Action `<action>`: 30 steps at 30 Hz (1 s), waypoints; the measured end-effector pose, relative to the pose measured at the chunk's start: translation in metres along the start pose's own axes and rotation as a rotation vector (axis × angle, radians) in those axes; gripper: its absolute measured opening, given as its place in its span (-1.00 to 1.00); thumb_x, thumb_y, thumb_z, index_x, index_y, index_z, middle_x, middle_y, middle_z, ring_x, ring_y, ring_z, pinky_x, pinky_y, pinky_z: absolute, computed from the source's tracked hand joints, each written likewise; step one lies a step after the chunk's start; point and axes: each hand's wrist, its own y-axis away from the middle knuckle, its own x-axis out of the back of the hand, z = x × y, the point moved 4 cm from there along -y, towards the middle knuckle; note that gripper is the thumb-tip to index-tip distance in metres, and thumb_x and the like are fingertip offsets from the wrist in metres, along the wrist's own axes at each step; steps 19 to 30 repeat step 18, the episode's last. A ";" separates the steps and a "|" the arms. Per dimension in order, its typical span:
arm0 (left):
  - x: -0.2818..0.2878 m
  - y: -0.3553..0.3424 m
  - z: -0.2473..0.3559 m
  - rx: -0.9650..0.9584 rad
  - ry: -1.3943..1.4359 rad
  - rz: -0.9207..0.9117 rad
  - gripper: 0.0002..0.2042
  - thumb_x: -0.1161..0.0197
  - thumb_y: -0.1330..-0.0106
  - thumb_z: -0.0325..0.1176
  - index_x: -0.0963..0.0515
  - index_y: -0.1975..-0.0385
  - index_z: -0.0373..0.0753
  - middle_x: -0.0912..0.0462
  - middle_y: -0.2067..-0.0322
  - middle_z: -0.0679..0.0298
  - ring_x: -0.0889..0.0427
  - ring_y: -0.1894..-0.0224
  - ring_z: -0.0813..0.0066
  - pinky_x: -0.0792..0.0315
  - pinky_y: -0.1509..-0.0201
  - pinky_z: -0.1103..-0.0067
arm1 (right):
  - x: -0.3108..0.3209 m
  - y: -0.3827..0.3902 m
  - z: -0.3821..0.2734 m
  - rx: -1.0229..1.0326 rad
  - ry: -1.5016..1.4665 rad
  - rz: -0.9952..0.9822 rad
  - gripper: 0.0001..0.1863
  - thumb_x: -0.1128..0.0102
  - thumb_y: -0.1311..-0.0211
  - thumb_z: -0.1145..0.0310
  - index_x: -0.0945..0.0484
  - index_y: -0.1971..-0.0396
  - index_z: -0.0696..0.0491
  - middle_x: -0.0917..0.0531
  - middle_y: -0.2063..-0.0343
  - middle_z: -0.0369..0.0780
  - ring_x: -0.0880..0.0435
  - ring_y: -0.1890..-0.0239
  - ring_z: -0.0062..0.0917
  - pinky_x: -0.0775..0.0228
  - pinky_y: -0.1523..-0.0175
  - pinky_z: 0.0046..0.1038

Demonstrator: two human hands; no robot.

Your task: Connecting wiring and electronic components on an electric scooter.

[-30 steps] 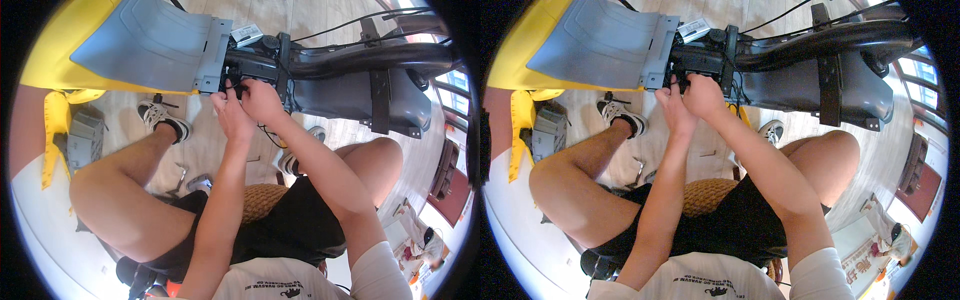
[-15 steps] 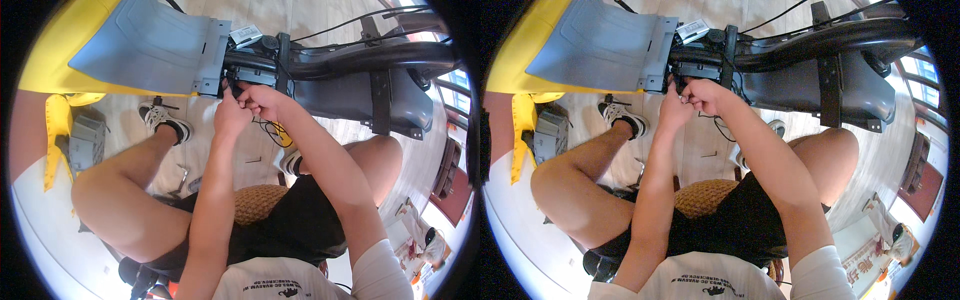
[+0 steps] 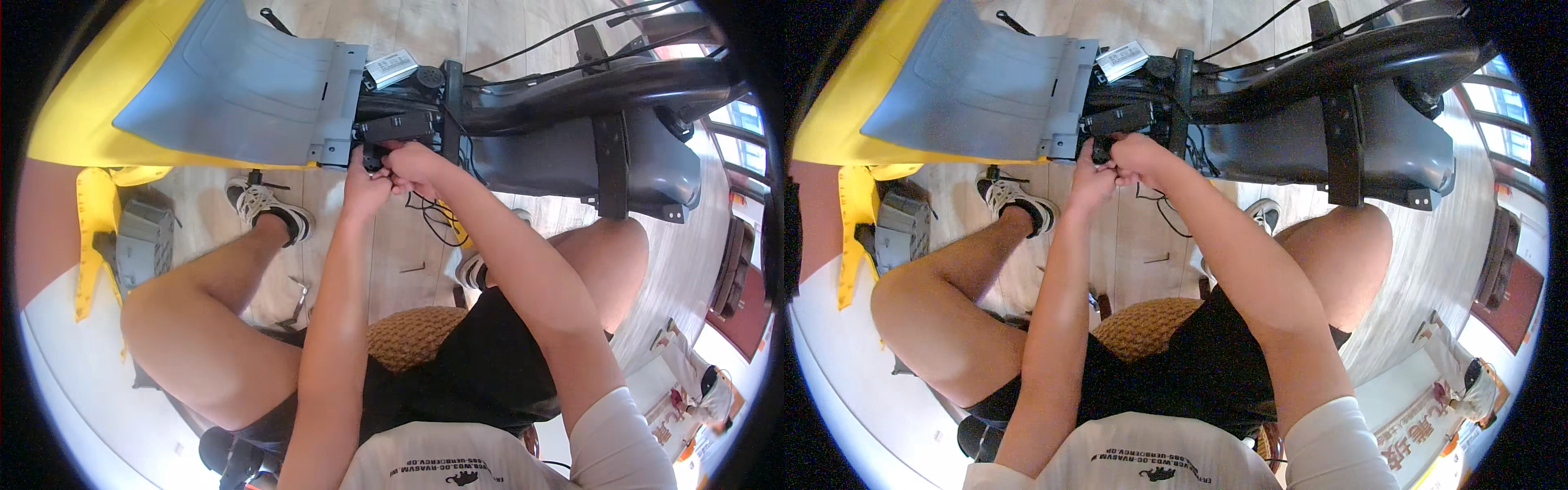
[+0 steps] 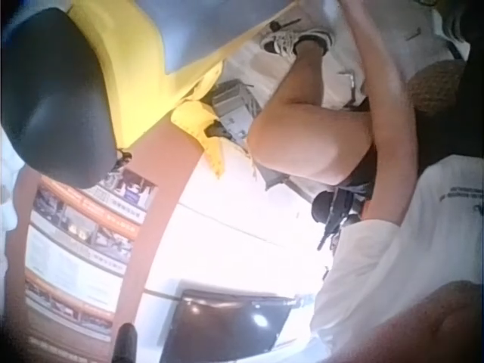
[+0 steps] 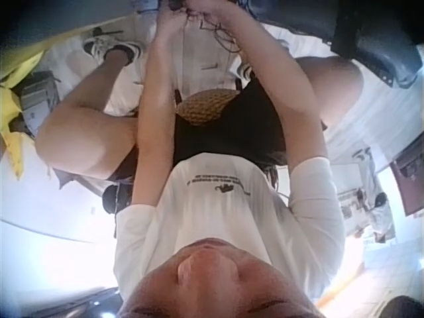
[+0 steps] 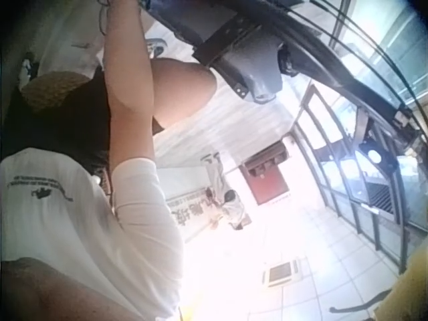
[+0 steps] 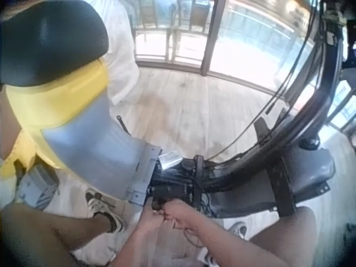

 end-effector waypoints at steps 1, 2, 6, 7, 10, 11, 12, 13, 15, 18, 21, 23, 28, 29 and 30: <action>-0.002 0.002 0.002 -0.037 0.057 -0.001 -0.31 -0.28 -0.13 -0.54 -0.26 -0.35 -0.21 -0.69 0.25 0.21 -0.63 0.35 0.44 -0.45 0.36 0.49 | 0.002 0.000 -0.005 0.080 0.196 0.031 -0.62 -0.09 -0.17 0.53 -0.50 -0.03 0.12 -0.69 0.34 -0.08 -0.61 0.51 -0.47 -0.52 0.40 -0.41; -0.004 0.003 0.004 -0.018 0.108 -0.013 -0.27 -0.30 -0.13 -0.53 -0.23 -0.38 -0.18 -0.68 0.29 0.25 -0.60 0.42 0.49 -0.41 0.47 0.52 | 0.003 0.000 -0.009 0.160 0.394 0.065 -0.70 -0.14 -0.06 0.53 -0.59 0.16 0.22 -0.72 0.29 0.04 -0.75 0.41 -0.37 -0.63 0.30 -0.32; -0.005 0.011 0.015 0.152 0.241 -0.052 -0.20 -0.40 -0.09 -0.51 -0.22 -0.40 -0.12 -0.65 0.37 0.35 -0.52 0.53 0.62 -0.29 0.61 0.59 | -0.004 -0.003 -0.021 0.313 0.864 0.253 -0.56 -0.17 0.04 0.46 -0.62 0.07 0.24 -0.70 0.11 0.16 -0.78 0.12 -0.20 -0.64 0.07 -0.24; -0.006 0.014 0.019 0.149 0.236 -0.046 -0.20 -0.42 -0.08 -0.51 -0.23 -0.39 -0.11 -0.64 0.38 0.37 -0.50 0.54 0.63 -0.27 0.62 0.60 | -0.004 -0.002 -0.022 0.317 0.898 0.235 -0.56 -0.17 0.04 0.45 -0.63 0.08 0.23 -0.70 0.10 0.15 -0.77 0.09 -0.18 -0.62 0.02 -0.23; -0.006 0.016 0.027 0.123 0.323 -0.017 -0.32 -0.46 0.02 -0.61 -0.36 -0.18 -0.23 -0.66 0.23 0.31 -0.61 0.33 0.56 -0.47 0.33 0.56 | -0.003 -0.009 -0.025 0.208 1.010 0.131 -0.62 -0.18 0.00 0.43 -0.65 0.14 0.23 -0.71 0.09 0.12 -0.75 0.05 -0.16 -0.61 -0.03 -0.21; -0.006 0.017 0.026 0.132 0.330 -0.018 -0.35 -0.46 0.04 -0.62 -0.40 -0.14 -0.25 -0.67 0.19 0.29 -0.64 0.28 0.53 -0.52 0.26 0.53 | -0.003 -0.013 -0.022 0.150 1.046 0.089 -0.65 -0.18 -0.01 0.42 -0.66 0.16 0.23 -0.71 0.10 0.11 -0.75 0.04 -0.16 -0.61 -0.04 -0.21; -0.005 0.017 0.027 0.093 0.301 -0.022 -0.38 -0.47 0.06 -0.63 -0.43 -0.10 -0.27 -0.68 0.15 0.27 -0.68 0.23 0.50 -0.58 0.19 0.51 | -0.003 -0.013 -0.022 0.280 1.071 0.179 -0.64 -0.17 -0.09 0.39 -0.67 0.11 0.18 -0.72 0.21 0.09 -0.76 0.18 -0.18 -0.63 0.05 -0.21; -0.004 0.018 0.026 0.074 0.235 -0.037 -0.37 -0.47 0.05 -0.60 -0.43 -0.12 -0.25 -0.69 0.16 0.27 -0.69 0.24 0.47 -0.58 0.18 0.49 | -0.005 -0.010 -0.019 0.409 1.093 0.269 -0.64 -0.16 -0.16 0.36 -0.68 0.06 0.13 -0.73 0.31 0.07 -0.77 0.32 -0.19 -0.65 0.13 -0.21; -0.001 0.016 0.027 0.009 0.043 -0.025 -0.36 -0.47 0.01 -0.53 -0.44 -0.16 -0.19 -0.70 0.16 0.27 -0.70 0.25 0.39 -0.59 0.15 0.45 | 0.000 -0.008 -0.017 0.545 1.092 0.428 -0.66 -0.20 -0.22 0.29 -0.71 0.05 0.07 -0.74 0.42 0.04 -0.79 0.42 -0.20 -0.66 0.18 -0.19; 0.000 0.017 0.030 0.002 -0.375 0.066 -0.40 -0.39 -0.15 -0.39 -0.43 -0.25 -0.05 -0.75 0.15 0.26 -0.74 0.19 0.14 -0.60 0.02 0.34 | 0.007 -0.010 -0.014 0.559 1.056 0.562 -0.69 -0.29 -0.18 0.23 -0.74 0.13 0.06 -0.75 0.41 0.04 -0.80 0.34 -0.19 -0.64 0.11 -0.16; 0.000 0.017 0.030 0.002 -0.375 0.066 -0.40 -0.39 -0.15 -0.39 -0.43 -0.25 -0.05 -0.75 0.15 0.26 -0.74 0.19 0.14 -0.60 0.02 0.34 | 0.007 -0.010 -0.014 0.559 1.056 0.562 -0.69 -0.29 -0.18 0.23 -0.74 0.13 0.06 -0.75 0.41 0.04 -0.80 0.34 -0.19 -0.64 0.11 -0.16; 0.000 0.017 0.030 0.002 -0.375 0.066 -0.40 -0.39 -0.15 -0.39 -0.43 -0.25 -0.05 -0.75 0.15 0.26 -0.74 0.19 0.14 -0.60 0.02 0.34 | 0.007 -0.010 -0.014 0.559 1.056 0.562 -0.69 -0.29 -0.18 0.23 -0.74 0.13 0.06 -0.75 0.41 0.04 -0.80 0.34 -0.19 -0.64 0.11 -0.16; 0.000 0.017 0.030 0.002 -0.375 0.066 -0.40 -0.39 -0.15 -0.39 -0.43 -0.25 -0.05 -0.75 0.15 0.26 -0.74 0.19 0.14 -0.60 0.02 0.34 | 0.007 -0.010 -0.014 0.559 1.056 0.562 -0.69 -0.29 -0.18 0.23 -0.74 0.13 0.06 -0.75 0.41 0.04 -0.80 0.34 -0.19 -0.64 0.11 -0.16; 0.000 0.017 0.030 0.002 -0.375 0.066 -0.40 -0.39 -0.15 -0.39 -0.43 -0.25 -0.05 -0.75 0.15 0.26 -0.74 0.19 0.14 -0.60 0.02 0.34 | 0.007 -0.010 -0.014 0.559 1.056 0.562 -0.69 -0.29 -0.18 0.23 -0.74 0.13 0.06 -0.75 0.41 0.04 -0.80 0.34 -0.19 -0.64 0.11 -0.16; 0.000 0.017 0.030 0.002 -0.375 0.066 -0.40 -0.39 -0.15 -0.39 -0.43 -0.25 -0.05 -0.75 0.15 0.26 -0.74 0.19 0.14 -0.60 0.02 0.34 | 0.007 -0.010 -0.014 0.559 1.056 0.562 -0.69 -0.29 -0.18 0.23 -0.74 0.13 0.06 -0.75 0.41 0.04 -0.80 0.34 -0.19 -0.64 0.11 -0.16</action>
